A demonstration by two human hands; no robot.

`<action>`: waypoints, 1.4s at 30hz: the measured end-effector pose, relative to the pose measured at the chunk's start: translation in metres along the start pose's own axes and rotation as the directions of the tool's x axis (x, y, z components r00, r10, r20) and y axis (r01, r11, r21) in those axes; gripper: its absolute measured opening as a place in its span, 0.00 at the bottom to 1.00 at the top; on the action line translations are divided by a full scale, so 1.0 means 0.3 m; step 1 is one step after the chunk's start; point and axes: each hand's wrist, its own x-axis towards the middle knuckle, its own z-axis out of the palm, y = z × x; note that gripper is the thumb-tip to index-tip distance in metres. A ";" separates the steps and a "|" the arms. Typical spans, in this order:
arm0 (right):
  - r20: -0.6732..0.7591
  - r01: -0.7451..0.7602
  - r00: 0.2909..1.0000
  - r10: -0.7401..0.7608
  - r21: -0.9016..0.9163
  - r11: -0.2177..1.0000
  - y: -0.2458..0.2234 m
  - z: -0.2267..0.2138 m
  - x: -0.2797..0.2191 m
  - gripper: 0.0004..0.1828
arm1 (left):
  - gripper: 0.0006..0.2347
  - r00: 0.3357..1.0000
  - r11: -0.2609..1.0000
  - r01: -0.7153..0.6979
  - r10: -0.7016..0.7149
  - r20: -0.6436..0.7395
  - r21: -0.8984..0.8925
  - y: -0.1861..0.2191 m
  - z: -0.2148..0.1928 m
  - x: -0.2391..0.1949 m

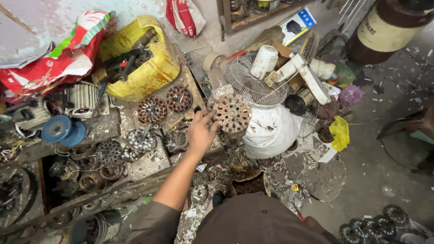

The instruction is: The person uses red-handled pliers to pull and remove copper wire segments from the slots of a circular stator core. They rotate the stator to access different slots, then place the stator on a cluttered workbench and pick up another stator to continue the same wire-removal process.

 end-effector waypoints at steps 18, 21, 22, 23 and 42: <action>0.046 0.175 0.984 -0.173 -0.055 0.983 0.004 0.047 0.010 0.31 | 0.07 0.995 0.975 0.021 0.002 0.104 -0.219 -0.009 -0.025 -0.177; -0.016 0.022 1.000 -0.022 -0.010 1.000 -0.007 0.038 -0.019 0.31 | 0.20 0.998 0.993 -0.050 0.053 0.021 -0.110 0.020 -0.001 -0.096; -0.049 -0.054 0.997 0.055 0.019 0.998 -0.012 0.033 -0.031 0.31 | 0.25 0.996 0.996 -0.069 0.072 0.050 -0.062 0.026 0.008 -0.079; -0.046 -0.068 0.997 0.068 -0.001 0.998 -0.016 0.025 -0.041 0.31 | 0.20 0.997 0.997 -0.055 0.057 0.050 -0.046 0.033 0.017 -0.070; 0.044 0.156 0.986 -0.158 0.059 0.986 -0.080 -0.022 -0.019 0.33 | 0.03 0.956 0.921 0.251 -0.187 0.228 -0.299 -0.085 0.081 -0.045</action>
